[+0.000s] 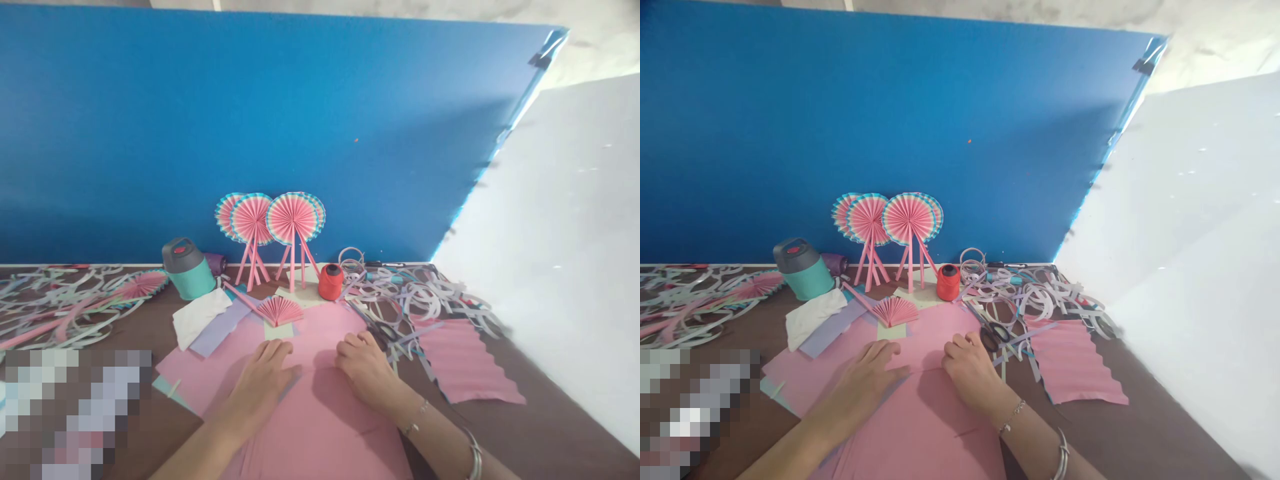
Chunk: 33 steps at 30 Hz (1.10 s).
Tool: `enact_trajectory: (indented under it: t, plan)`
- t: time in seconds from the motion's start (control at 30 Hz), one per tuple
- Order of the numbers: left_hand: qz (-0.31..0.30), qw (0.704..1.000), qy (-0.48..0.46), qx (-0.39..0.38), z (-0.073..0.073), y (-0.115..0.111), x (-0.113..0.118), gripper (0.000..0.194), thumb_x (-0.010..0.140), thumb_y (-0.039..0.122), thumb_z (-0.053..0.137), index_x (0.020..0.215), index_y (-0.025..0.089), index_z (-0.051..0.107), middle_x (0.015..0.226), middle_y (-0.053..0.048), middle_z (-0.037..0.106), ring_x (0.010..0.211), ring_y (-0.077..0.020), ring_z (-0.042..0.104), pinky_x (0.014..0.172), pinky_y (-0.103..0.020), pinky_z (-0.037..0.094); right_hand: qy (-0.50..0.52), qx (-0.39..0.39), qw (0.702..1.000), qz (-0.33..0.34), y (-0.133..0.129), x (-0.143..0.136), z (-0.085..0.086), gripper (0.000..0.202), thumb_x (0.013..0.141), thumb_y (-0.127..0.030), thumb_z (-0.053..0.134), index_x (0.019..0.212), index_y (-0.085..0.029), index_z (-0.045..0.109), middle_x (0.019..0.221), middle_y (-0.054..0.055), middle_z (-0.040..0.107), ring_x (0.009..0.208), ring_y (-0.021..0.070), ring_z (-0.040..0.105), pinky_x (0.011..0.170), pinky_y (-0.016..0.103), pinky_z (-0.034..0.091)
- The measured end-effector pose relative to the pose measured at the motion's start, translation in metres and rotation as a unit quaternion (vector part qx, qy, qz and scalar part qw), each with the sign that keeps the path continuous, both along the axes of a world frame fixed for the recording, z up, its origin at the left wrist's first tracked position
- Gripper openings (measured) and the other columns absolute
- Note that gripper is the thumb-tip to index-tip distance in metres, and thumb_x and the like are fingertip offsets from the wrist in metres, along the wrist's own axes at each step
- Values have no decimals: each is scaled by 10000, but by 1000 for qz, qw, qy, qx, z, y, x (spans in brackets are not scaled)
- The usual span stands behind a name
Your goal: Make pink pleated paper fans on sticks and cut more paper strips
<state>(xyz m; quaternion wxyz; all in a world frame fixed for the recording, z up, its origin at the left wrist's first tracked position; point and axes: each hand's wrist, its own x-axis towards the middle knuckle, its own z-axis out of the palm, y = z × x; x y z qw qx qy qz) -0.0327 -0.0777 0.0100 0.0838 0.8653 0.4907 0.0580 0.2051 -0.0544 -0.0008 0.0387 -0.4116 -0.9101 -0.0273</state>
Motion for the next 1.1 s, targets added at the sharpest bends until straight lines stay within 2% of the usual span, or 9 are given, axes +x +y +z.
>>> enact_trajectory:
  t: [0.1,0.2,0.3,0.43,0.6,0.77,0.97,1.1]
  plan:
    - [54,997,7,-46,7,-2,1,355,947,228,303,912,237,656,1019,-43,559,955,-205,475,773,-315,397,-15,5,1000,-5,-1,0,0,116,753,-74,556,724,-173,608,770,59,601,798,193,452,709,369,228]
    - [89,992,22,-83,10,-4,5,385,927,125,261,815,189,624,920,-52,574,886,-191,502,722,-301,390,-31,21,999,-7,-4,-2,2,125,762,-74,561,698,-172,604,734,60,598,771,191,455,698,368,230]
    - [90,988,75,-97,10,-10,11,355,845,6,317,882,173,628,962,-70,596,933,-210,516,730,-312,387,-38,47,998,-3,-5,-3,1,132,785,-82,564,692,-169,598,725,58,593,748,189,456,695,365,235]
    - [70,982,153,-84,10,-17,16,464,727,-86,324,993,132,635,1012,-116,605,952,-265,529,730,-372,409,-46,67,997,3,-6,-3,-1,126,781,-82,579,692,-169,591,722,62,587,731,190,456,688,359,238]
    - [62,988,128,-63,13,-16,13,350,789,-11,347,912,141,637,975,-119,599,952,-285,533,734,-400,432,-38,82,996,19,-4,0,-3,113,797,-92,567,711,-163,585,729,53,584,743,192,467,694,358,245]
    - [74,990,115,-48,10,-13,11,381,804,1,358,1022,177,617,959,-87,610,914,-243,548,789,-373,419,-11,67,998,8,0,-1,-9,72,777,-101,556,749,-160,587,773,70,592,762,200,474,693,355,251]
    - [93,988,99,-79,4,-10,8,439,766,-22,325,1029,181,613,1016,-95,603,981,-254,551,742,-355,436,31,4,998,-45,3,0,-6,113,809,-111,495,800,-166,593,832,66,602,798,198,510,708,335,285]
    - [109,990,43,-82,8,-4,2,406,780,11,322,967,195,632,985,-76,625,971,-222,564,751,-320,420,114,-59,989,-66,9,7,-3,152,860,-115,456,843,-172,596,860,48,633,829,181,551,742,310,329]
